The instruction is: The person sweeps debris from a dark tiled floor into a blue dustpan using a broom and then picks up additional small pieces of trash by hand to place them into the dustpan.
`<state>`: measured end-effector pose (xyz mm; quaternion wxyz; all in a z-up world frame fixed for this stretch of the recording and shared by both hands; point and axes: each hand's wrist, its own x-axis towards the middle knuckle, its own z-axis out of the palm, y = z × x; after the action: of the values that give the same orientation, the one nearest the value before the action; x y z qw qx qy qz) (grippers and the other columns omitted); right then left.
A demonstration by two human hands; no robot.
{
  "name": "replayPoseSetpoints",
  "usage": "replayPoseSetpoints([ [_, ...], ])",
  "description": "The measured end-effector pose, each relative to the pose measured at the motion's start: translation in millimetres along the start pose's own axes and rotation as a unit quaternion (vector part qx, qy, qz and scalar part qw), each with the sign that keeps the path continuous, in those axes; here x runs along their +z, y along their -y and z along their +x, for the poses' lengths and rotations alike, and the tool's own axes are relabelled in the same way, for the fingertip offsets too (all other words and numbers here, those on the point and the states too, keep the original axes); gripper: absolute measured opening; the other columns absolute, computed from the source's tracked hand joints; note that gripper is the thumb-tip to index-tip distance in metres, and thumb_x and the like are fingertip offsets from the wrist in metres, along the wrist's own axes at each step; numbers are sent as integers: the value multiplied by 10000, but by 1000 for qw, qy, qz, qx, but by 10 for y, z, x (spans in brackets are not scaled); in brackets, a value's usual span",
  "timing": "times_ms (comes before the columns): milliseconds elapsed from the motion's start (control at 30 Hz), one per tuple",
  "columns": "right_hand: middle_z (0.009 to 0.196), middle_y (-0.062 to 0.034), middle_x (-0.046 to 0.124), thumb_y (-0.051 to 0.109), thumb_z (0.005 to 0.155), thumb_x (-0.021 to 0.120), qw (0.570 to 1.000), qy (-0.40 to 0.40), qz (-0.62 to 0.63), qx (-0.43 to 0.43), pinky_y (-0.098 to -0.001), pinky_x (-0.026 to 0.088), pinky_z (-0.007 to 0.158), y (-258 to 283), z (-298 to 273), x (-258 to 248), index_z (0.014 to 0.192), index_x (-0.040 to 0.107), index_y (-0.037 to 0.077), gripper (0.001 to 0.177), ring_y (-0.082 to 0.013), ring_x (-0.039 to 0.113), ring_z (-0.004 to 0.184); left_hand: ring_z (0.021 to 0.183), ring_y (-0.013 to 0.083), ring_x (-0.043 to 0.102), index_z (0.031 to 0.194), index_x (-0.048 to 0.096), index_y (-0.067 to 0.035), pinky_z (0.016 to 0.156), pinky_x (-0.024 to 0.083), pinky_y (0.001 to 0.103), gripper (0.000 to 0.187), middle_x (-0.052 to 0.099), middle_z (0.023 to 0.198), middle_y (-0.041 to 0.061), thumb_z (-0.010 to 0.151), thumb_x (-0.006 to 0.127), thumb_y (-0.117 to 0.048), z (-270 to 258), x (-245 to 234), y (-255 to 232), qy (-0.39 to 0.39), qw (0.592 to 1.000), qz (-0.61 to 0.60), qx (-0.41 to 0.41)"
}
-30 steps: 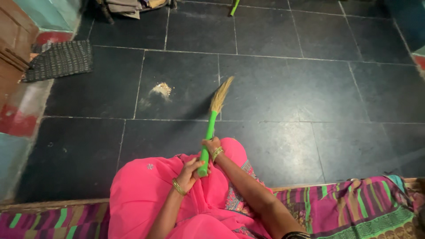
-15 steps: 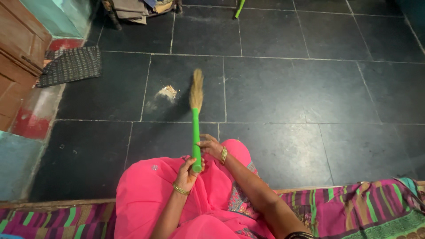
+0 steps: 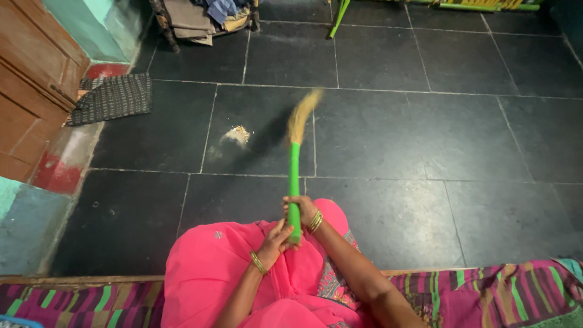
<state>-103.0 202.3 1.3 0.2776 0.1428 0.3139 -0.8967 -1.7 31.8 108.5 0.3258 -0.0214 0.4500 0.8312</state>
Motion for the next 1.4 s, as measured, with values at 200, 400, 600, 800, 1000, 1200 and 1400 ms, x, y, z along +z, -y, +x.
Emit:
replayPoseSetpoints([
  [200,783,-144,656,163,841,712,983,-179,-32,-27,-332,521,554,39,27,-76,1007,670,-3,239,-228,615,612,854,103,706,1409,494,-94,752,576,232,488,653,1051,69,991,620,-314,-10,-122,229,41,980,190,-36],
  [400,768,-202,688,96,813,695,978,-173,-108,-49,-367,585,569,-26,66,-8,901,672,-110,225,-273,680,630,752,83,697,1102,644,-57,605,484,196,315,753,888,40,966,638,-341,33,-279,337,5,968,244,-59],
  [600,702,-184,669,70,768,720,962,-188,-197,-9,-395,547,485,18,82,60,828,675,-90,177,-273,640,544,799,97,705,1225,611,-54,698,569,223,341,668,925,2,981,640,-291,8,-240,289,33,979,199,15],
  [800,674,-191,667,64,785,736,943,-179,-277,38,-394,518,447,83,96,156,803,692,-90,160,-279,634,516,770,145,712,1279,589,-33,703,592,269,348,673,910,48,958,625,-160,71,-323,378,18,978,207,-1],
  [1000,700,-185,676,73,804,719,944,-122,-306,2,-387,529,449,105,-17,138,856,671,-88,176,-260,655,539,776,159,720,1252,566,35,693,601,281,346,660,919,51,939,635,-92,118,-427,479,-17,981,194,-6],
  [1200,744,-168,700,109,827,684,960,-145,-238,-2,-347,554,489,142,-136,57,883,700,-79,198,-239,653,556,764,163,731,1245,577,46,679,599,284,354,682,896,84,933,652,-105,98,-409,456,-27,974,226,-4],
  [1400,700,-186,656,78,812,696,958,-188,-216,-36,-389,526,454,70,-38,98,846,664,-92,176,-267,616,508,772,154,724,1269,569,0,689,589,269,357,685,890,68,945,651,-125,112,-427,452,-15,972,234,4],
])
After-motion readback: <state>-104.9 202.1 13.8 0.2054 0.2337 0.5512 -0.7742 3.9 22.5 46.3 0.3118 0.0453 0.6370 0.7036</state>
